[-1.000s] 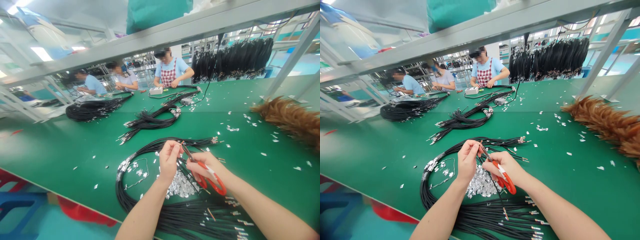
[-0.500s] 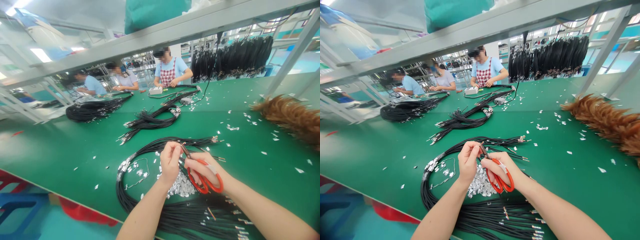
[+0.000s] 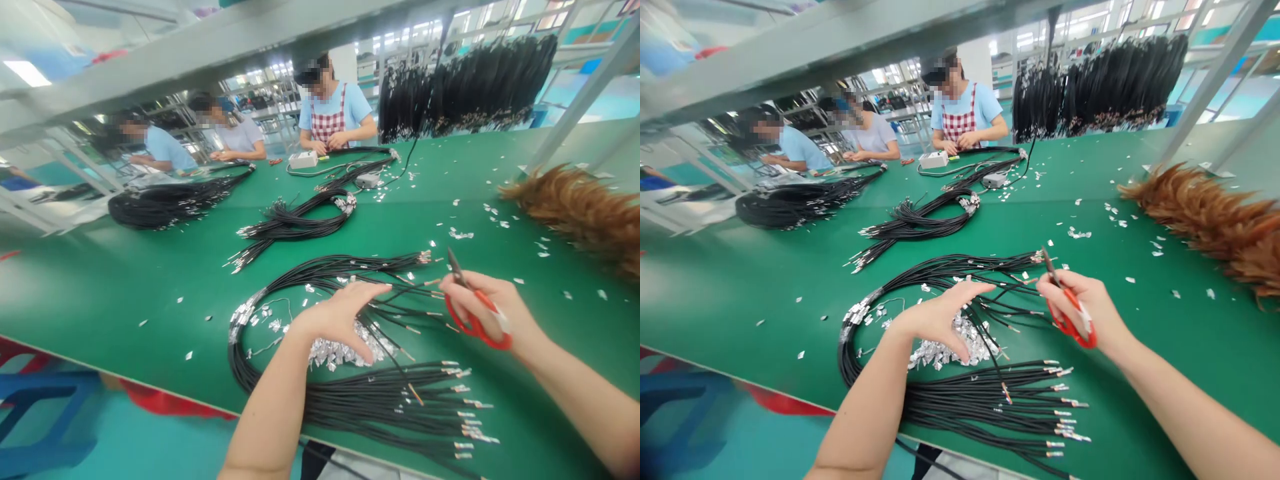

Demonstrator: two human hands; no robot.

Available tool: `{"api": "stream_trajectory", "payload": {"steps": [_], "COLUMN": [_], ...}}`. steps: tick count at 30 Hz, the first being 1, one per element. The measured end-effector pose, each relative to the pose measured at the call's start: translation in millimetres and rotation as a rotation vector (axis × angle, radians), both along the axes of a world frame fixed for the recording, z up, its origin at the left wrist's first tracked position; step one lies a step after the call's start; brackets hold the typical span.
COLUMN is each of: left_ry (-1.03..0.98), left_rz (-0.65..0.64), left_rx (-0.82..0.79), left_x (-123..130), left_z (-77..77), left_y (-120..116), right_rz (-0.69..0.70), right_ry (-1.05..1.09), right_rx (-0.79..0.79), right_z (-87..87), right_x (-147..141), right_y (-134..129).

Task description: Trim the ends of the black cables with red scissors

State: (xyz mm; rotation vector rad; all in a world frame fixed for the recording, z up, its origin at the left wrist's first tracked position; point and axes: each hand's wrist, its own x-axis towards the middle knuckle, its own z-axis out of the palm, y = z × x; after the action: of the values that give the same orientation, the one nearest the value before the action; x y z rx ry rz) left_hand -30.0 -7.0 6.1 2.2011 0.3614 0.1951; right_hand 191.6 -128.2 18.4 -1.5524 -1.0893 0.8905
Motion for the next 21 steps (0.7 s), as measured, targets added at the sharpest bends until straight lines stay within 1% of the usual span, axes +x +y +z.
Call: {"api": "stream_trajectory", "payload": {"steps": [2,4,7,9,12,14,17,19,21], "left_ry": [0.143,0.215,0.207,0.226,0.332,0.409,0.508,0.54,0.543], "left_rz": [0.02,0.048,0.051,0.071,0.094,0.095,0.088,0.146,0.298], "left_rx": [0.157,0.279,0.388,0.452,0.522,0.548,0.613,0.677,0.748], "left_x": [1,9,26,39,58,69,88,101,115], "left_z": [-8.2,-17.2,-26.7,-30.1,-33.8,-36.2,-38.2,-37.3,-35.3], "left_y": [-1,-6,-13,-15,-14,-10,0,12,27], "right_rz": [-0.087,-0.14,-0.178,-0.189,-0.172,-0.14,-0.121,-0.123,-0.12], "right_ry": [-0.034,-0.042,-0.018,0.004,-0.013,-0.048,-0.077,-0.085,-0.093], "right_rx": [-0.077,-0.135,-0.175,-0.187,-0.198,-0.216,-0.199,-0.178,-0.163], "right_z": [-19.1,-37.9,-59.5,-67.0,-67.8,-63.9,-58.4,-57.5,-58.7], "right_x": [22,39,55,59,59,57,55,54,54], "right_y": [-19,-39,-61,-68,-68,-66,-67,-69,-70]}}
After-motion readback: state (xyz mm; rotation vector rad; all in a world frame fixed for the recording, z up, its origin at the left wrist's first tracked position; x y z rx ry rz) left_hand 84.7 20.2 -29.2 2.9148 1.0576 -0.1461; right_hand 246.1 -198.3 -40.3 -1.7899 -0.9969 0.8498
